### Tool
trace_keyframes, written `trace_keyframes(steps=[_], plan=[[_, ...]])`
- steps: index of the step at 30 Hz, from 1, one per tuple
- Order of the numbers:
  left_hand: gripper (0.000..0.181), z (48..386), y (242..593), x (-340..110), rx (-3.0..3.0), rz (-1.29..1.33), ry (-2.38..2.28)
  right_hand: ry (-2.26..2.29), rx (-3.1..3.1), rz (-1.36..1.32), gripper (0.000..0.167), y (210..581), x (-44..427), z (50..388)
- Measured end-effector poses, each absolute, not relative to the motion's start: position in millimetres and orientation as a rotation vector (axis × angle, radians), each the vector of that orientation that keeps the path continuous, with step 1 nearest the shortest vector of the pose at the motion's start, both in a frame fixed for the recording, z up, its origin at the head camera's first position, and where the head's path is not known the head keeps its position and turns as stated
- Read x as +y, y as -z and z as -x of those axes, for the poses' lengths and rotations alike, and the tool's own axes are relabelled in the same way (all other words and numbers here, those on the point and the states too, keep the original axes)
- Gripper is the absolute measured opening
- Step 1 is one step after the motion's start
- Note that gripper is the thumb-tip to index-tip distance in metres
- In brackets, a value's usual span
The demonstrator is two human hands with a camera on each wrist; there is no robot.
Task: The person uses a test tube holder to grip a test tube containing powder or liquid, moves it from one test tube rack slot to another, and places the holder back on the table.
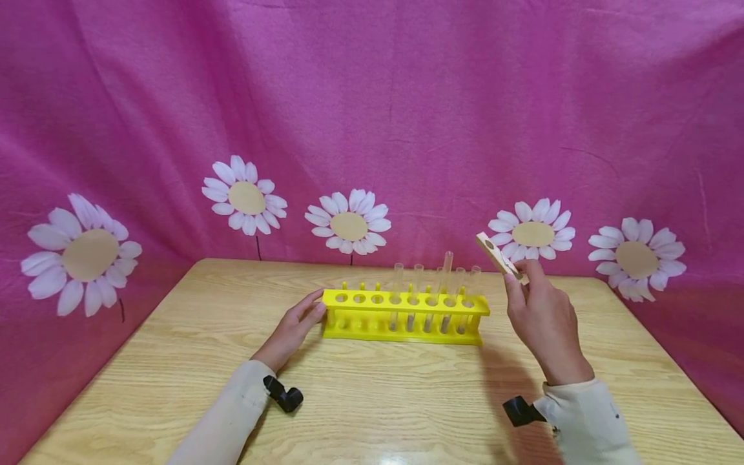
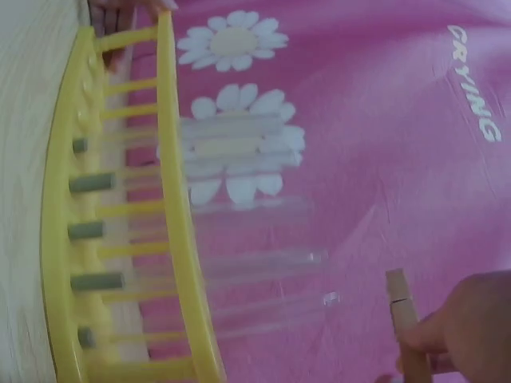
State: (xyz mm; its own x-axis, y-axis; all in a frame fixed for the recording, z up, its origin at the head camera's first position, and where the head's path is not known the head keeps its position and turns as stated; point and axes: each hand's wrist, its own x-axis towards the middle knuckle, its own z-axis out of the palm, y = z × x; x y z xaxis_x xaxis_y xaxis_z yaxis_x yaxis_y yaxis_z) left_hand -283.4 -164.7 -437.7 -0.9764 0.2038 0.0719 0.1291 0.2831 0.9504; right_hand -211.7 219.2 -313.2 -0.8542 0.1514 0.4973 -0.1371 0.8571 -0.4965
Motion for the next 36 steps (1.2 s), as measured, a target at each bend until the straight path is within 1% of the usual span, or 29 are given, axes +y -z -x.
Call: trace_keyframes(steps=[12, 24, 33, 36], plan=[[0.066, 282, 434, -165, 2.466, -0.299, -1.808, -0.659, -2.530, 0.223, 0.028, 327, 245, 222], [0.066, 280, 436, -164, 2.453, -0.336, -1.811, -0.607, -2.790, 0.256, 0.032, 342, 267, 226], [0.062, 282, 437, -164, 2.436, -0.348, -1.813, -0.667, -2.991, 0.251, 0.030, 347, 274, 228], [0.065, 282, 437, -164, 2.442, -0.334, -1.817, -0.681, -3.057, 0.249, 0.027, 350, 275, 230]])
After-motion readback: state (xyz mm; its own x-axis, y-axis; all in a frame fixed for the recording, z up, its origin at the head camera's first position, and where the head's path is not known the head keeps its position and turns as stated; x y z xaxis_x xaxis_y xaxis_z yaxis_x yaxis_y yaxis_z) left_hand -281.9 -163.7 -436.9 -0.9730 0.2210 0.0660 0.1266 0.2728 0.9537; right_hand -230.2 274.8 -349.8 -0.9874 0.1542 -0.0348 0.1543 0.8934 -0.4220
